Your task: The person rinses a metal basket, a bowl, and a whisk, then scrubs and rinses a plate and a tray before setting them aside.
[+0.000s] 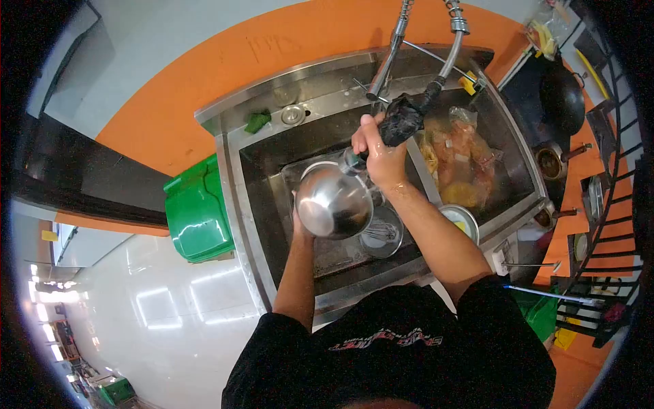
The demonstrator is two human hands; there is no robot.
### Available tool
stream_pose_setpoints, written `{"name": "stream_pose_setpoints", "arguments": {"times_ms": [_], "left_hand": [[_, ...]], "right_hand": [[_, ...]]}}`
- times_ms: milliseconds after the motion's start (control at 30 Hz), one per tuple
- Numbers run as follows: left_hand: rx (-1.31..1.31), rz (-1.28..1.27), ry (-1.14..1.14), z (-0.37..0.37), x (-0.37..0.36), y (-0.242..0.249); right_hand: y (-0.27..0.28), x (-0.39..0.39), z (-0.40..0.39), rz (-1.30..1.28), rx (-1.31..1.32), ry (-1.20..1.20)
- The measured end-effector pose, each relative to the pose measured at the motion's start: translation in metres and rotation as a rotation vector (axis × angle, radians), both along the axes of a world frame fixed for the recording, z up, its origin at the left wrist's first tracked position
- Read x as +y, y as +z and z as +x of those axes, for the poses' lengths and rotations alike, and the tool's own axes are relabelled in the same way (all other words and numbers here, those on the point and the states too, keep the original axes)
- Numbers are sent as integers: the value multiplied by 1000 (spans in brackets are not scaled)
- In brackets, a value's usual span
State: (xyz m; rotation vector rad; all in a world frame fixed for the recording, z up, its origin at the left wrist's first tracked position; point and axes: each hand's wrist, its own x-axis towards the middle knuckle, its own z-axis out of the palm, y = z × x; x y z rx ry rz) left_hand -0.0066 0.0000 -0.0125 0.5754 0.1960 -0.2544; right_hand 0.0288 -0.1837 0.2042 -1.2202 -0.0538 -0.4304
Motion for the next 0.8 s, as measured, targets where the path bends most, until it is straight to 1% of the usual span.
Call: {"name": "stream_pose_setpoints", "arguments": {"times_ms": [33,67,100,133,167,200,233,267,300,333,367,433,500,567,600,633,667,700,733,767,800], "left_hand": [[183,97,-4,0,6,3],[114,205,-32,10,15,-15],[100,363,5,8,11,4],[-90,773,-7,19,26,-22],[-275,1089,-183,20,29,0],[-318,1118,-327,18,18,24],[-361,1146,-471,16,7,41],[-388,1137,-503,15,-4,48],[-776,1392,-373,14,-15,52],[-1179,1609,-201,13,-25,61],[-1210,1590,-214,10,-31,71],[-851,2029,-538,2,-42,94],[-742,2170,-439,4,-40,91],[-615,2098,-52,8,-27,71],[-579,2080,53,12,-12,57],[-539,2058,156,12,-11,62],[-411,1873,177,7,-8,67],[-284,1686,191,-2,-11,89],[-299,1383,212,3,6,74],[-306,1081,224,10,23,60],[-138,958,283,4,22,73]], "right_hand": [[1,3,-3,-7,17,15],[2,6,-6,-22,88,-14],[4,8,-7,-5,152,-11],[0,8,-9,-179,217,-34],[-1,11,-11,-152,166,30],[-19,17,-9,-140,249,7],[-18,15,-12,-254,235,97],[-24,22,-12,-112,180,98],[-23,25,-14,-95,247,76],[-34,25,-11,-94,239,76],[-43,24,-6,-95,231,78],[-52,15,1,-76,269,51],[-64,4,11,-58,304,21],[-79,-12,19,-153,173,-217],[-65,-27,10,-235,235,-201],[-69,-37,11,-235,233,-226],[-74,-45,10,-367,209,-266],[-86,-50,12,-499,188,-303],[-121,-49,22,-728,331,-431],[-119,-52,12,-725,331,-449],[-117,-53,-1,-724,469,-383]]}}
